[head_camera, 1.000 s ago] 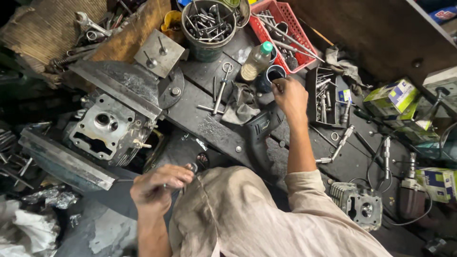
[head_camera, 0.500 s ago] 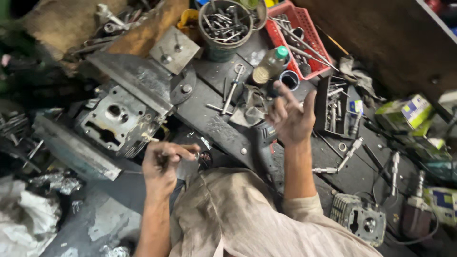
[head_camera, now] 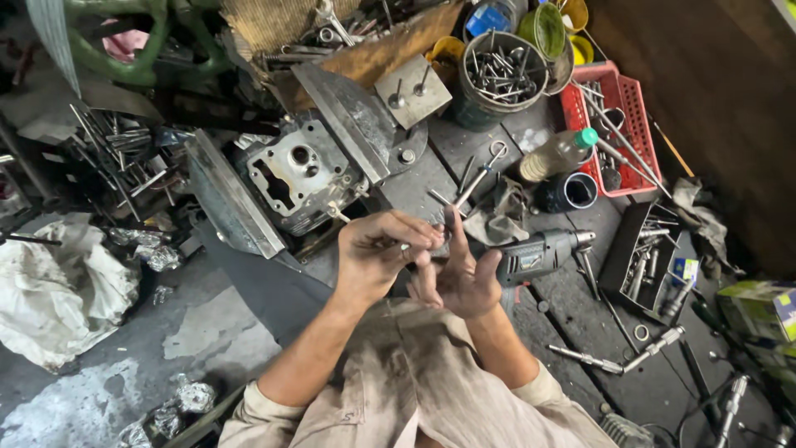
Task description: The person uses a power drill to work on a metal engine part clamped in a vise, then removes the part and wipes it with a cloth. The person also handles a small metal component and places it into the engine part.
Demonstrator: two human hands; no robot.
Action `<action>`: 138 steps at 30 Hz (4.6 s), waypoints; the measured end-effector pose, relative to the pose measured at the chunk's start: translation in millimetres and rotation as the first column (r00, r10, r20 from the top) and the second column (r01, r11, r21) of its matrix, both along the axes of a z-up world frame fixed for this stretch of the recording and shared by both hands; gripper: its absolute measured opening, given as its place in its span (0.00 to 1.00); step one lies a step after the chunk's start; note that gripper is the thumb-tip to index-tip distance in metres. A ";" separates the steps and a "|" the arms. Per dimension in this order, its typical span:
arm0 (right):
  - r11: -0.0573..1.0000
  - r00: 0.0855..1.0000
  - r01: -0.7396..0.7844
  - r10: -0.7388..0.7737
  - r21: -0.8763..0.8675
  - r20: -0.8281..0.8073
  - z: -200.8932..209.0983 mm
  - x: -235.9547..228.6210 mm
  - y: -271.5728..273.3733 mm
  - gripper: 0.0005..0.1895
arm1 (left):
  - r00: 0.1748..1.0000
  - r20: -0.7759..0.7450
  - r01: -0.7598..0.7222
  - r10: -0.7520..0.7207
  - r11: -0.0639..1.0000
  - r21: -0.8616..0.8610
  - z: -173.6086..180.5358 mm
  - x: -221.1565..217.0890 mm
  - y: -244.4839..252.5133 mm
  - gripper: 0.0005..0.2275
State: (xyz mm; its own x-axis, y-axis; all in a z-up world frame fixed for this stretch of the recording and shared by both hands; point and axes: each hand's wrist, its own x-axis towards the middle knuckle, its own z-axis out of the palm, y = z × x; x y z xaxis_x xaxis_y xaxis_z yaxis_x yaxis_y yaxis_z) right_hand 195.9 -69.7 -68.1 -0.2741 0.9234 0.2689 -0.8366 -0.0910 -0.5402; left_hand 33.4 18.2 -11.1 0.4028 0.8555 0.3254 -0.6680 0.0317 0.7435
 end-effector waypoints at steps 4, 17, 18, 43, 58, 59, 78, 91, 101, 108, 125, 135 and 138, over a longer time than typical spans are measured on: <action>0.987 0.877 0.137 -0.160 0.084 0.453 -22.5 12.3 -0.5 0.51 | 0.995 -0.031 -0.097 0.098 0.994 0.048 -2.6 -6.4 -1.9 0.05; 0.755 0.014 0.181 -0.643 0.630 0.766 10.0 14.8 9.5 0.39 | 0.979 0.003 -0.205 0.205 0.978 0.026 -3.7 -0.2 -6.3 0.09; 0.754 -0.018 0.174 -0.641 0.634 0.767 14.3 14.0 12.3 0.41 | 0.975 -0.004 -0.222 0.222 0.974 0.043 -4.6 0.5 -5.7 0.09; 0.843 0.300 0.300 -0.528 0.447 0.795 -40.4 26.2 5.4 0.50 | 0.975 0.037 -0.216 0.218 0.975 -0.053 -15.0 8.5 -7.8 0.11; 0.888 0.966 0.223 -0.257 -0.403 -0.030 -21.1 -20.7 4.7 0.53 | 0.858 0.030 -0.496 0.513 0.813 0.305 -15.7 -0.9 -6.6 0.09; 0.881 0.966 0.214 -0.256 -0.422 -0.045 -18.6 -23.6 7.6 0.48 | 0.825 0.013 -0.510 0.564 0.735 0.448 -18.4 -7.4 -5.7 0.07; 0.687 0.163 0.268 -0.723 0.675 0.672 83.2 -103.0 178.7 0.24 | 0.370 -0.346 -0.667 0.862 0.506 0.547 -29.3 -112.9 13.8 0.07; 0.664 -0.308 -0.126 -0.732 0.737 0.607 56.6 -120.9 198.4 0.15 | 0.032 -0.592 -0.514 0.805 0.521 0.681 -41.1 -144.6 78.6 0.14; 0.545 -0.345 -0.201 -0.817 0.814 0.461 64.6 -120.5 190.2 0.13 | 0.026 -0.548 -0.499 0.836 0.486 0.718 -43.0 -146.5 81.0 0.07; 0.664 -0.492 -0.226 -0.709 0.712 0.505 68.5 -113.3 176.9 0.21 | 0.038 -0.559 -0.425 0.828 0.520 0.741 -35.8 -145.1 77.5 0.05; 0.753 -0.887 0.280 -0.035 0.596 0.461 -88.4 92.1 125.5 0.23 | 0.075 -0.561 -0.407 0.824 0.540 0.737 -37.8 -142.6 74.8 0.05; 0.633 -0.623 0.487 -0.230 0.601 0.748 -85.9 68.7 130.5 0.11 | 0.197 -0.548 -0.142 0.813 0.577 0.805 -3.1 -135.9 43.8 0.22; 0.901 -0.008 0.428 -0.075 0.071 0.997 -81.4 26.6 118.0 0.08 | 0.131 -0.640 -0.020 0.757 0.647 0.762 4.4 -128.9 42.6 0.35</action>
State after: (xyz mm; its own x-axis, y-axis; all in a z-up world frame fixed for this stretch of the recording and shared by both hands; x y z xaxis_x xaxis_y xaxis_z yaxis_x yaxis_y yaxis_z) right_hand 222.4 48.2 -149.5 0.1540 0.9674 -0.2009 0.4564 -0.2500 -0.8539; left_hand -95.5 60.8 -6.7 0.3587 0.8302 0.4267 0.6485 -0.5505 0.5258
